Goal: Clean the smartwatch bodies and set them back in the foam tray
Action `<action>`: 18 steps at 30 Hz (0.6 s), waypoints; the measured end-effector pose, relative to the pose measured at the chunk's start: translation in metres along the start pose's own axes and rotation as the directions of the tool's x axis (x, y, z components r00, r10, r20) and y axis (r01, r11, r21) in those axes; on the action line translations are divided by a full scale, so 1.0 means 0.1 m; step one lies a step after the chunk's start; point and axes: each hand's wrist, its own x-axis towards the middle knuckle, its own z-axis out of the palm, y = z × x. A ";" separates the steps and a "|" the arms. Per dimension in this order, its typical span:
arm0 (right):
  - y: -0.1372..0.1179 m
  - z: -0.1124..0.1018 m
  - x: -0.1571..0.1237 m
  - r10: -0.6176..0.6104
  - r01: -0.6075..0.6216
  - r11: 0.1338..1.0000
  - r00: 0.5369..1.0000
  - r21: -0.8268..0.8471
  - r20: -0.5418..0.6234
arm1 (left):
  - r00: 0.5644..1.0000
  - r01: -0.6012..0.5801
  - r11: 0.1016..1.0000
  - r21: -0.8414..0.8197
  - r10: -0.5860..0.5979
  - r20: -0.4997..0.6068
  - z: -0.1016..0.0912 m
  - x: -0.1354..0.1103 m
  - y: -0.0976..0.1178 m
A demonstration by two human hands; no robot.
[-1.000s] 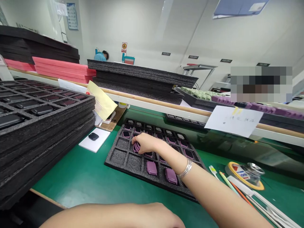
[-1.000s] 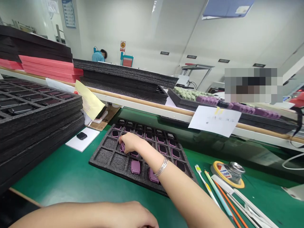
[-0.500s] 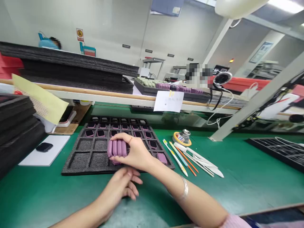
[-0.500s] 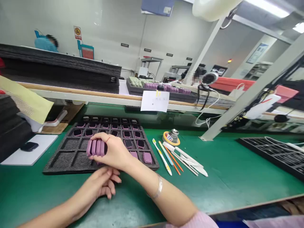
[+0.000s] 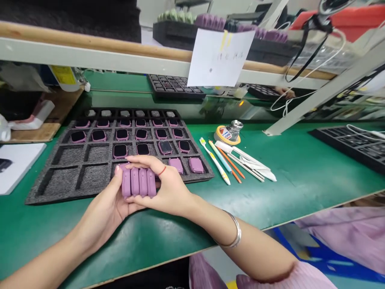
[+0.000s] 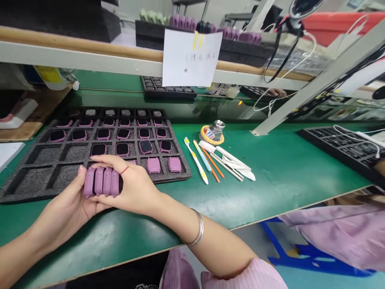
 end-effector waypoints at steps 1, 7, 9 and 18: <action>0.00 -0.01 0.00 -0.009 0.009 1.000 1.000 0.012 0.004 | 1.000 0.006 1.000 0.016 -0.006 0.005 -0.01 0.00 -0.01; -0.06 -0.12 -0.05 -0.015 0.013 1.000 0.996 0.025 0.092 | 0.999 0.035 0.994 0.108 -0.037 0.023 -0.15 0.00 -0.08; -0.06 -0.15 -0.07 -0.019 0.017 1.000 0.993 0.024 0.116 | 0.998 0.048 0.991 0.129 -0.054 0.043 -0.18 0.00 -0.10; -0.09 -0.12 -0.19 -0.046 0.047 0.999 0.998 -0.010 0.041 | 0.983 0.026 0.997 0.078 -0.039 0.177 -0.02 -0.05 -0.11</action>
